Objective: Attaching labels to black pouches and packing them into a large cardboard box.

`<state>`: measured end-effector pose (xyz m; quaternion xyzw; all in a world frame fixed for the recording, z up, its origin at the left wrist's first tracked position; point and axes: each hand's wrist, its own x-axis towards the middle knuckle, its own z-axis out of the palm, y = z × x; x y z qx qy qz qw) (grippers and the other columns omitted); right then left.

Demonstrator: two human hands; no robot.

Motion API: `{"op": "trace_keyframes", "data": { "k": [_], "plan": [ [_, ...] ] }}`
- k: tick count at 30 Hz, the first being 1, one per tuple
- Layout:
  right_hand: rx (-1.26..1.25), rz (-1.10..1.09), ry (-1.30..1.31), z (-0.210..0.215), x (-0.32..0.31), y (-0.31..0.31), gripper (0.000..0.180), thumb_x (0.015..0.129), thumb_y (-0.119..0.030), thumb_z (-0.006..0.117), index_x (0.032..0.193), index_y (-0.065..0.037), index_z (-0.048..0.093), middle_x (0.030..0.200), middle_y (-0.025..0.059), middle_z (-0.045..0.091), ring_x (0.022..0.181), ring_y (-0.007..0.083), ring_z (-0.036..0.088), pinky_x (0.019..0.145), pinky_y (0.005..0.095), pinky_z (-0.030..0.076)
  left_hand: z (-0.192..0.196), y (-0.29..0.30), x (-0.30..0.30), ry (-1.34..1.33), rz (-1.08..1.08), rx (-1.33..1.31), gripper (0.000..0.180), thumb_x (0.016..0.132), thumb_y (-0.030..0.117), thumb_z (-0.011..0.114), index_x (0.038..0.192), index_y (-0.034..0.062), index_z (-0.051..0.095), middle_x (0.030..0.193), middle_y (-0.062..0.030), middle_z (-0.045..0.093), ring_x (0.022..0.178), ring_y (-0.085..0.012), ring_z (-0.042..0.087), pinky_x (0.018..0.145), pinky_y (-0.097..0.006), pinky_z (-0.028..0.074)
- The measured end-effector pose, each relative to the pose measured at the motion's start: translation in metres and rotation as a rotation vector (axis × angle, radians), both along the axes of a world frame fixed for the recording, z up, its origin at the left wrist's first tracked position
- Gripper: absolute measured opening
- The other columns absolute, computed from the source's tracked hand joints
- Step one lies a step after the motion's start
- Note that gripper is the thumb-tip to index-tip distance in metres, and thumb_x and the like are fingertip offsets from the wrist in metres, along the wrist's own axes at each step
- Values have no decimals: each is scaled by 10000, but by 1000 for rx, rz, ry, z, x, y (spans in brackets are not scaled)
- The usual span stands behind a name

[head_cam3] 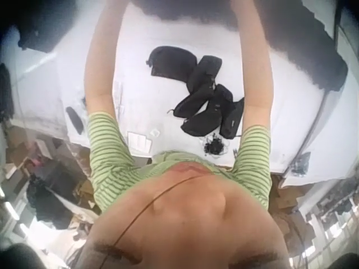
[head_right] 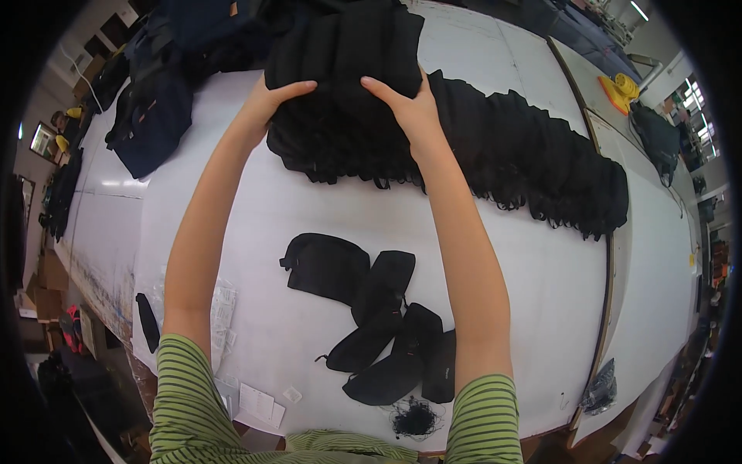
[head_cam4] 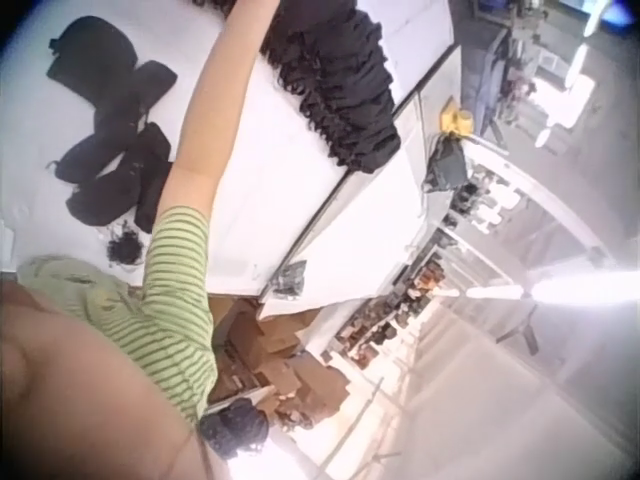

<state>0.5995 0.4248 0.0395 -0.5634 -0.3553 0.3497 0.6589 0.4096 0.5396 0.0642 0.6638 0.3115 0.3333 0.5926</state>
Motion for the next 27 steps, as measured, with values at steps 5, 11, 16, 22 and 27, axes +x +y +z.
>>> {"op": "trace_keyframes", "data": {
  "k": [5,11,16,22,27],
  "plan": [
    [-325,-161,-380,-60,40,45,912,677,-469,744,1391,-61,350,1288,205,483,1196,301,474,979,345,385,-69,69,-2,364,58,-209,963,612,469,805,1308,-36,370,1258,-181,499,1189,-292,479,985,-346,385],
    [-360,-224,-517,-53,34,4,796,738,-467,704,1370,-94,396,1270,220,477,1098,286,526,912,359,421,-115,97,-23,495,436,39,1240,508,708,736,1361,-58,263,1339,-263,363,1273,-355,364,1019,-424,372],
    [-158,-214,-366,-70,-2,-94,541,847,-194,649,1339,-127,434,1164,155,548,940,180,574,812,266,444,-138,52,-64,204,732,217,772,738,484,678,1229,-56,423,1225,-254,466,1148,-364,451,941,-413,394],
    [-509,270,-729,-164,-54,-227,574,836,-358,636,1338,-146,456,1328,222,450,1259,349,412,1039,401,330,-223,-185,-83,602,171,579,266,809,325,628,1019,164,656,1174,-104,547,1151,-316,444,989,-468,297],
    [-620,290,-589,-141,-90,-274,578,855,-332,624,1343,-90,433,1360,171,430,1292,299,375,1058,357,303,-213,-263,-115,649,232,420,237,822,338,609,964,159,668,1228,-90,522,1180,-300,412,983,-449,291]
  ]
}}
